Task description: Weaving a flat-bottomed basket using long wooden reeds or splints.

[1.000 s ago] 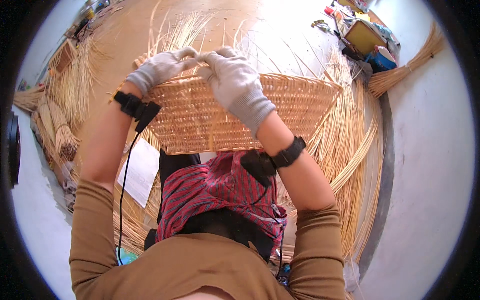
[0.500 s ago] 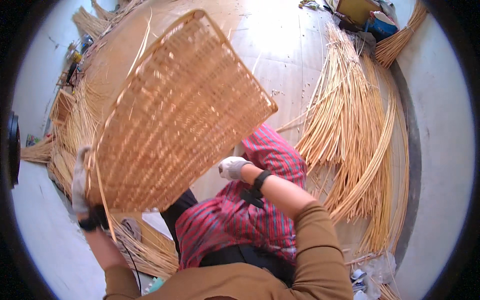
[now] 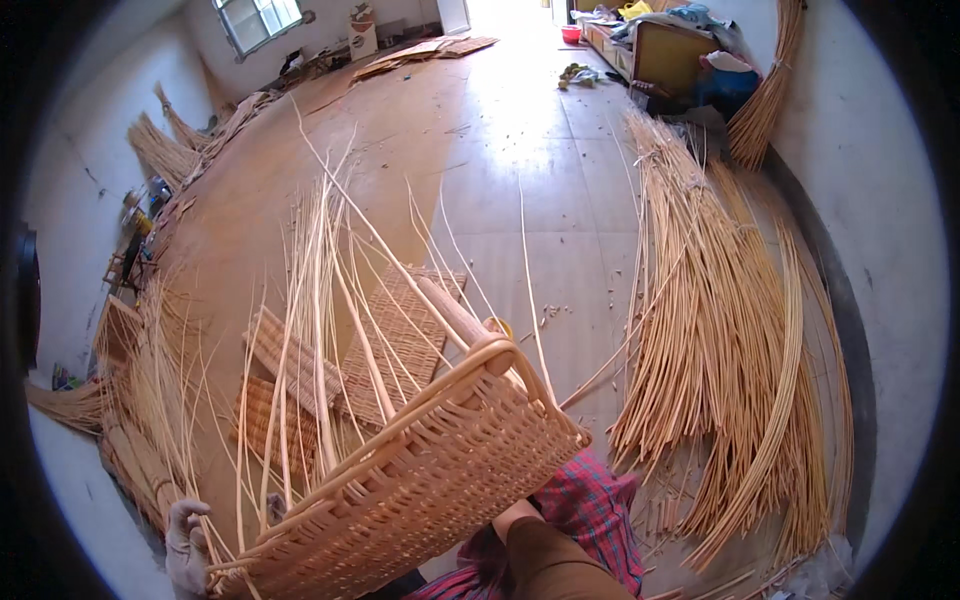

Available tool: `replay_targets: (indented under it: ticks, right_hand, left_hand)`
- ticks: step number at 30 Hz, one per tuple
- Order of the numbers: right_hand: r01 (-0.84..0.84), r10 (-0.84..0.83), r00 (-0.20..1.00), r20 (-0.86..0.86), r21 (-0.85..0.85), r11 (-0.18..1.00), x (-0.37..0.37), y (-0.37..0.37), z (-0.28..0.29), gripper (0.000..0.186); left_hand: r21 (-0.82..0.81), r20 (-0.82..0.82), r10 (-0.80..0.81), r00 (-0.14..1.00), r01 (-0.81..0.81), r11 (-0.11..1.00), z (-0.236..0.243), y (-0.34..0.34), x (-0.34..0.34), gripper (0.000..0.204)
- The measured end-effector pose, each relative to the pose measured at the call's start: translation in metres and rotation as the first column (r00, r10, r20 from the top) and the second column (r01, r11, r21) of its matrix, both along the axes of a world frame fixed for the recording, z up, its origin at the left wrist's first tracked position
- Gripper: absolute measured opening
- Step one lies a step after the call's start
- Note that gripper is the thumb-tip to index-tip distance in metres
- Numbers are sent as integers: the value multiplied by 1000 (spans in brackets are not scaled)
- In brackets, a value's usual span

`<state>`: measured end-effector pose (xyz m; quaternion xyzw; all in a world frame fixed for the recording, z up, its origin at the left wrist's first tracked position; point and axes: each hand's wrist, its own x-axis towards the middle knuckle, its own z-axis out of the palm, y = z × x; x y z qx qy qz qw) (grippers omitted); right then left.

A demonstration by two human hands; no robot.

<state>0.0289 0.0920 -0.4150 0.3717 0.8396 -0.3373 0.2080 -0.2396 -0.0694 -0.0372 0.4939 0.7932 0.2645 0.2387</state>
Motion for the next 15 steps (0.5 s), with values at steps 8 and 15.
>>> replay_targets:
  ticks: [8,15]
  right_hand:
    - [-9,9,1000,25,-20,1000,5,-23,-1,42]
    - [-85,85,996,34,-6,996,24,-57,28,45]
  left_hand:
    - [66,-25,-73,997,74,995,9,11,12,49]
    - [150,11,-41,999,39,988,33,-13,39,28]
